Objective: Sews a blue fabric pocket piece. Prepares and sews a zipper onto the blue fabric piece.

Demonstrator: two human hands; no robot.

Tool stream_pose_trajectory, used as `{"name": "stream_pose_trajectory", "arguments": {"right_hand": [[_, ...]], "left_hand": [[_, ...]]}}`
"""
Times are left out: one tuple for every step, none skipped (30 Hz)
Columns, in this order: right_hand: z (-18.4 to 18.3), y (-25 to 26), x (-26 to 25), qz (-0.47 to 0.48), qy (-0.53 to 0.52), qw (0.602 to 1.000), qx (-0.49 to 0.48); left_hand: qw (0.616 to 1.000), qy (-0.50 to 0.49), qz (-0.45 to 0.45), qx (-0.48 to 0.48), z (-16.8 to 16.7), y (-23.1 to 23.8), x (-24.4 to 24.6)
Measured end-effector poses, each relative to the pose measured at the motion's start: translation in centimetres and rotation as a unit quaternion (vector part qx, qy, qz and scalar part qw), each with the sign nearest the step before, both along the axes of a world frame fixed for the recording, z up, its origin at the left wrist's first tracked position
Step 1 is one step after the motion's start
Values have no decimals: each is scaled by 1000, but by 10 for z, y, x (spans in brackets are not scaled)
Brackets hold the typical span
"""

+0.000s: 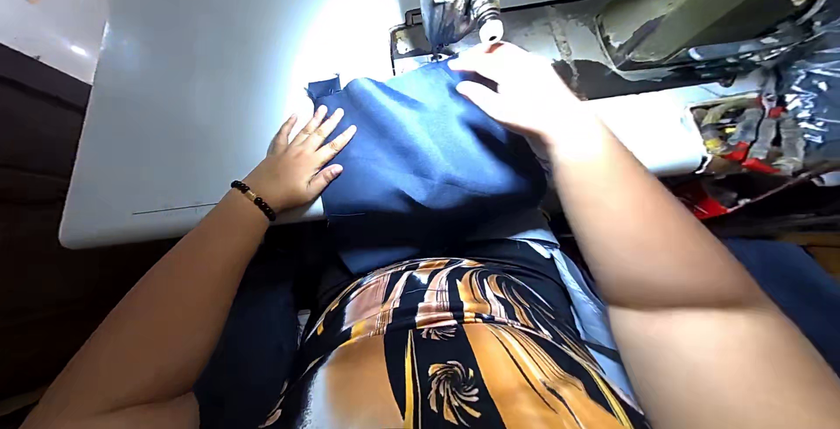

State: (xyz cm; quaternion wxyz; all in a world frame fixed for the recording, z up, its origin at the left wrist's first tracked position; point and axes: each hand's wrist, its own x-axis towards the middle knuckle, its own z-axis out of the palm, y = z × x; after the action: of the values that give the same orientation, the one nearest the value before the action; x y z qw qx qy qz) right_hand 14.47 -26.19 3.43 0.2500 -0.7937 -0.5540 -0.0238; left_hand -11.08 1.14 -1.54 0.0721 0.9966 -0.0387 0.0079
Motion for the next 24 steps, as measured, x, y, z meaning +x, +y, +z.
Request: {"name": "stream_pose_trajectory", "arguments": {"right_hand": [[-7, 18, 7, -25, 3, 998, -49], [-14, 30, 8, -60, 9, 993, -98], [-20, 34, 5, -95, 6, 986, -134], [-25, 34, -3, -121, -4, 981, -151], [-27, 30, -14, -141, -15, 976, -164], [-27, 26, -23, -151, -25, 972, -177], [-26, 22, -29, -157, -31, 969, -187], [-27, 17, -32, -161, -33, 968, -191], [-29, 11, -31, -165, -36, 968, -186], [-31, 2, -29, -164, -31, 971, -173], [-27, -9, -29, -158, -8, 974, -159], [-23, -25, -34, -144, 11, 982, -122], [-19, -46, -42, -117, 30, 990, -69], [-19, -70, -52, -82, 68, 994, -31], [-22, -98, -61, -48, 148, 987, -48], [-28, -124, -65, -26, 241, 963, -121], [-38, -142, -63, -29, 309, 927, -209], [-50, -151, -61, -46, 348, 898, -267], [-66, -155, -63, -58, 372, 890, -255], [-82, -153, -67, -68, 401, 893, -193], [-99, -147, -74, -79, 434, 890, -112], [-113, -140, -81, -91, 472, 876, -30], [-123, -135, -87, -97, 495, 863, 32], [-127, -133, -92, -90, 503, 857, 65]], "left_hand": [[1000, 5, -1, -4, 0, 1, -1], [1000, 14, -1, -10, 2, 1, -3], [1000, 18, -2, -14, 4, 2, -4], [1000, 20, -4, -15, 5, 3, -6], [1000, 21, -5, -12, 4, 4, -8], [1000, 24, -4, -9, 4, 5, -9], [1000, 24, -5, -7, 3, 7, -9], [1000, 26, -8, -4, 2, 9, -8], [1000, 26, -11, 2, 2, 11, -6], [1000, 25, -14, 9, 3, 14, -4], [999, 23, -19, 17, 5, 16, -2], [999, 20, -25, 22, 6, 19, -1], [999, 13, -31, 23, 5, 21, 0], [999, 11, -33, 22, 3, 23, -1], [999, 14, -33, 24, 1, 24, -3], [999, 15, -33, 26, 0, 25, -4], [999, 15, -35, 31, 0, 26, -3], [999, 11, -41, 34, 1, 27, -2], [998, 8, -47, 37, 2, 28, 1], [998, 6, -53, 40, 3, 29, 3], [997, 8, -58, 44, 3, 30, 5], [997, 10, -61, 47, 3, 30, 6], [997, 14, -62, 49, 4, 29, 7], [997, 16, -64, 51, 4, 28, 7]]}}
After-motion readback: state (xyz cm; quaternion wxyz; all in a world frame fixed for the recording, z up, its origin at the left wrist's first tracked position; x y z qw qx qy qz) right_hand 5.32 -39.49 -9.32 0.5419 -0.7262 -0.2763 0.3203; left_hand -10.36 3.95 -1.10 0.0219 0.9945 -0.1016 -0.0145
